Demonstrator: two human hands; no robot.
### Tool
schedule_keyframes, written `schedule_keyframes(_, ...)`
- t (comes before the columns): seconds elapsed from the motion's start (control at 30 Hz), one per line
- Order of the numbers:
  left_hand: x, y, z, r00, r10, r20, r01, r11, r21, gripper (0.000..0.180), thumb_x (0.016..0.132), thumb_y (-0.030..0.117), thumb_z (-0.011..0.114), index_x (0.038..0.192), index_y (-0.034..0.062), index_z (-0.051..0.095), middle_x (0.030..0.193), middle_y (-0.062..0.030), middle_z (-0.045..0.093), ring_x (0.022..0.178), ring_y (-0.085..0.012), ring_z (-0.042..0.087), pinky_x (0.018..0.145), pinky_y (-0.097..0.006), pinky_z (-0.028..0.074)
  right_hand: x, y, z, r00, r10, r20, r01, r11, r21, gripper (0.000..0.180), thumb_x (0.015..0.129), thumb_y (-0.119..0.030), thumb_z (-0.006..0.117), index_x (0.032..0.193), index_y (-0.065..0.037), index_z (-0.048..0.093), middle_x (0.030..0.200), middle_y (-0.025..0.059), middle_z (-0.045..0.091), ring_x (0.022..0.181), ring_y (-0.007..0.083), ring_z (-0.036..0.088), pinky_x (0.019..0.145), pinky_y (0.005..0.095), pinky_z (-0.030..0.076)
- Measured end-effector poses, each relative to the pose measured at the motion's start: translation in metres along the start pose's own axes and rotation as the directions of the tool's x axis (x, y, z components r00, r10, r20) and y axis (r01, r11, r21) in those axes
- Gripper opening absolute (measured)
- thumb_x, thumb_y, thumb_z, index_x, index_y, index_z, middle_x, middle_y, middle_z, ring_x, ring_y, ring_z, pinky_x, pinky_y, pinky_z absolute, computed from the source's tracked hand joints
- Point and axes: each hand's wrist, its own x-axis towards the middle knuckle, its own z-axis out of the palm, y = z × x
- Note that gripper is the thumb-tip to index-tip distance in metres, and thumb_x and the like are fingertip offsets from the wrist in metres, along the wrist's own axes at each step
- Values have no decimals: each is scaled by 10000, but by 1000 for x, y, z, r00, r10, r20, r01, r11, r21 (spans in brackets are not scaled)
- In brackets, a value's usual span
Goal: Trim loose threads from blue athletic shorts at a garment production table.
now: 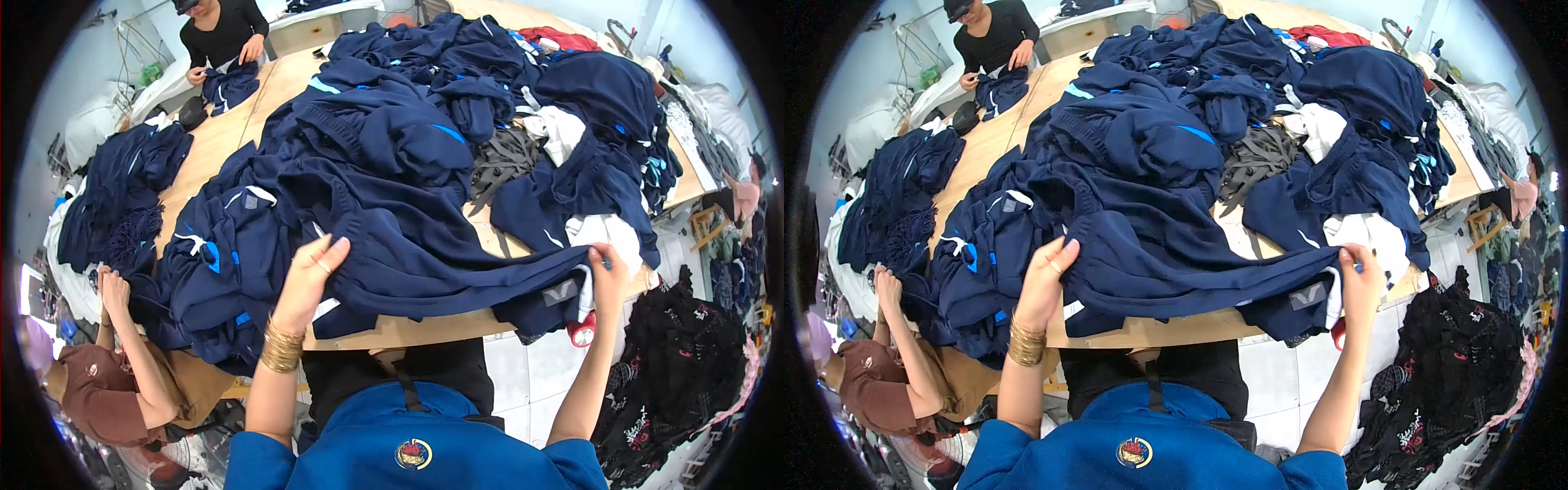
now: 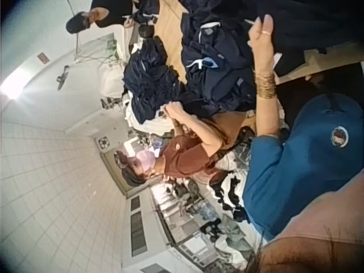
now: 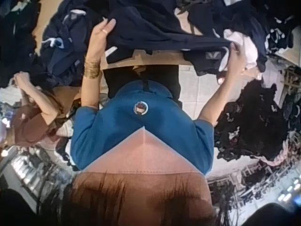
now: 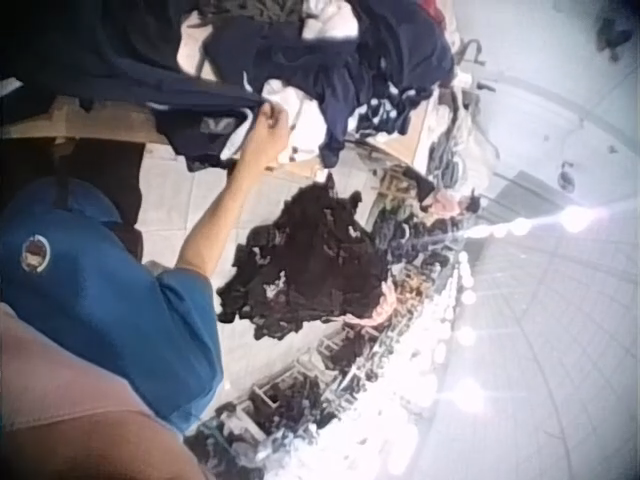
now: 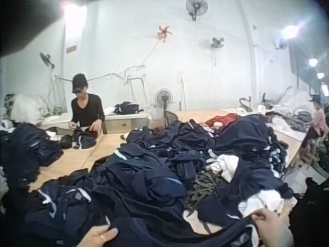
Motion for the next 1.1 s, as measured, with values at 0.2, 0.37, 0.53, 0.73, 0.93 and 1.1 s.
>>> schedule_keyframes(0.2,-14,-6,22,997,-46,60,41,996,80,353,950,254,452,1053,-60,574,988,5,582,896,-65,512,837,-199,397,-39,-104,56,920,-129,370,-81,861,503,202,798,-118,636,988,-52,649,909,39,666,778,89,593,698,221,451)
schedule_keyframes(0.37,-9,-8,33,983,-64,169,33,983,180,332,958,259,432,1032,-28,582,979,0,597,877,-63,513,815,-208,405,-64,-143,94,866,-291,408,-22,792,610,248,728,-108,714,943,-21,626,765,17,617,644,54,491,604,205,398)
schedule_keyframes(0.53,-16,6,23,920,-104,378,-104,866,490,329,833,293,634,932,-15,578,905,-46,626,857,-91,530,820,-257,421,-45,-138,71,971,-78,228,-103,721,686,107,752,-104,692,753,-25,620,672,-8,572,647,58,500,643,205,403)
schedule_keyframes(0.73,-18,40,-36,946,-189,264,16,839,543,213,727,124,724,798,-39,607,732,7,586,688,-53,511,636,-210,436,-9,-92,34,953,296,55,-166,364,916,99,768,0,645,782,-72,578,750,10,598,701,93,565,683,213,439)
schedule_keyframes(0.93,-24,48,-49,948,-241,209,122,879,461,137,770,110,678,795,-16,631,714,40,576,652,-21,485,609,-177,413,-9,-71,20,921,384,63,-204,337,919,86,751,-7,669,769,-63,605,750,18,613,674,102,575,692,217,454)
schedule_keyframes(1.1,-20,46,-50,958,-200,207,111,920,376,137,800,114,656,821,-19,634,722,46,571,665,-19,480,633,-172,409,-1,-70,26,923,374,94,-215,296,931,101,758,-2,660,749,-79,596,751,15,615,688,103,578,700,214,452)
